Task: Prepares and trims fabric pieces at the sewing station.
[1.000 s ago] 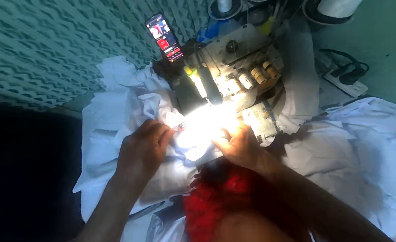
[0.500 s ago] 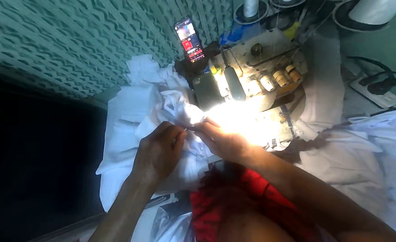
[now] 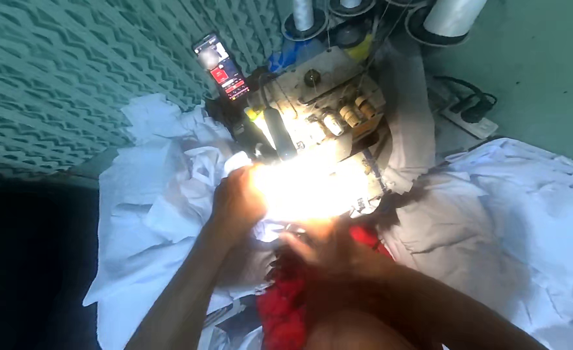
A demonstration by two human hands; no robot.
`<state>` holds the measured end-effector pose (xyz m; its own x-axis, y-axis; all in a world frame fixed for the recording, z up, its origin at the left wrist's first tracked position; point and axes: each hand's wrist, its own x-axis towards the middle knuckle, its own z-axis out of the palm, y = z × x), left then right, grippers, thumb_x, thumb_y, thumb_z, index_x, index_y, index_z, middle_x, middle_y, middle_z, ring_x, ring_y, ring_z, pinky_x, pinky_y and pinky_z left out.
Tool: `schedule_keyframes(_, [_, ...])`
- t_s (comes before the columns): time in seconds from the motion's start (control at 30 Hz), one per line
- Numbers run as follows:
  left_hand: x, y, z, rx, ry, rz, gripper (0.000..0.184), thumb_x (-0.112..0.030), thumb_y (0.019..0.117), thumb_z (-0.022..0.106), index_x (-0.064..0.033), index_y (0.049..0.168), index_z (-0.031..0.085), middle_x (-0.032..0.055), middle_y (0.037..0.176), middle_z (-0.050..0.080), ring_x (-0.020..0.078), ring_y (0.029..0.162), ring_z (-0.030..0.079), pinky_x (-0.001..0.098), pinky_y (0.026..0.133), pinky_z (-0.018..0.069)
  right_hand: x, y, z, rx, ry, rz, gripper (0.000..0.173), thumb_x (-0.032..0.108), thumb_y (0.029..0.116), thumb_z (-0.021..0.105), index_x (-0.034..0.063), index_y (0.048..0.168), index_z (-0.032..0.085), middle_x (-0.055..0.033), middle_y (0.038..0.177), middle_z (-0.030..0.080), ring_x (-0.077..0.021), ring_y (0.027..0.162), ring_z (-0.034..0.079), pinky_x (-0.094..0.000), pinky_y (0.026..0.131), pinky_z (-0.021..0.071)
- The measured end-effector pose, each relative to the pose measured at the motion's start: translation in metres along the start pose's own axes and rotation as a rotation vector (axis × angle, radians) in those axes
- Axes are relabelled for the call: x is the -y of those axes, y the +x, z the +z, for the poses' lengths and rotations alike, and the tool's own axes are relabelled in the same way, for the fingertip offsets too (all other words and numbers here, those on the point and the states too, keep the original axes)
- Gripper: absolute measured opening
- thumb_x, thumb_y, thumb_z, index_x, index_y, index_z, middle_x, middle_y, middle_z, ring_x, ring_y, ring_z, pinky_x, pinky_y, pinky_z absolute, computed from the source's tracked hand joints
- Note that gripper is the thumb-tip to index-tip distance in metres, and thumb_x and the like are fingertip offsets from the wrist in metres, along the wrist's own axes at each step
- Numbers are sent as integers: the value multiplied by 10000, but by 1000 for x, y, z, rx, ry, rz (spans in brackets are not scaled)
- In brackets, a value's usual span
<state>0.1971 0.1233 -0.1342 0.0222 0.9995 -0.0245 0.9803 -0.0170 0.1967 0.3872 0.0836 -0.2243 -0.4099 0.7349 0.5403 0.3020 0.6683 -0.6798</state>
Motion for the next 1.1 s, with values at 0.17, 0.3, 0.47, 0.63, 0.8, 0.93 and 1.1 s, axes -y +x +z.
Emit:
schedule_keyframes(0.17, [24,-9,-16,87,-339,-143,213,-112,832,820,-113,746,625,25,618,576,157,551,552,386,517,468,-36,45,-32,-92,-287,-9,171,227,887,707,56,869,709,-90,871,668,-194,629,641,-373,499,529])
schedule_keyframes(0.3, [26,-21,-22,91,-450,-191,199,-151,842,825,-141,737,655,-11,592,584,104,510,534,311,483,445,-51,69,-24,-2,-358,-281,167,258,930,676,114,890,752,-62,864,705,-204,802,686,-368,656,566])
schedule_keyframes(0.47, [26,-22,-23,80,-450,-210,204,-192,857,829,-148,747,663,-15,605,600,102,525,552,314,495,462,-43,85,-11,-7,-326,-421,175,213,1014,608,151,1023,772,-37,870,703,-185,776,671,-354,642,546])
schedule_keyframes(0.63, [29,-27,-26,-16,-387,-191,140,-212,856,817,-169,813,691,-27,646,622,104,559,579,343,525,490,-42,79,-19,-18,-235,-383,158,203,977,654,125,973,792,-35,848,730,-169,795,696,-364,683,571])
schedule_keyframes(0.8, [24,-56,-35,-183,-514,29,172,-331,889,785,-202,985,724,-98,784,685,4,626,625,204,557,544,-11,57,-25,191,457,320,325,399,891,792,91,845,701,62,661,584,-5,576,504,-201,556,450])
schedule_keyframes(0.93, [56,-85,-52,-241,-209,313,384,-514,902,723,-131,873,734,4,936,676,112,745,643,337,623,568,44,59,-54,252,1090,488,172,173,1026,590,133,885,680,110,625,531,44,498,422,-147,474,374])
schedule_keyframes(1.1, [174,-169,-146,-469,-223,266,262,-322,871,749,-108,1017,716,65,1344,638,262,1250,612,474,1059,524,92,61,-104,410,696,25,193,261,944,735,110,876,636,99,746,588,67,658,531,-116,588,454])
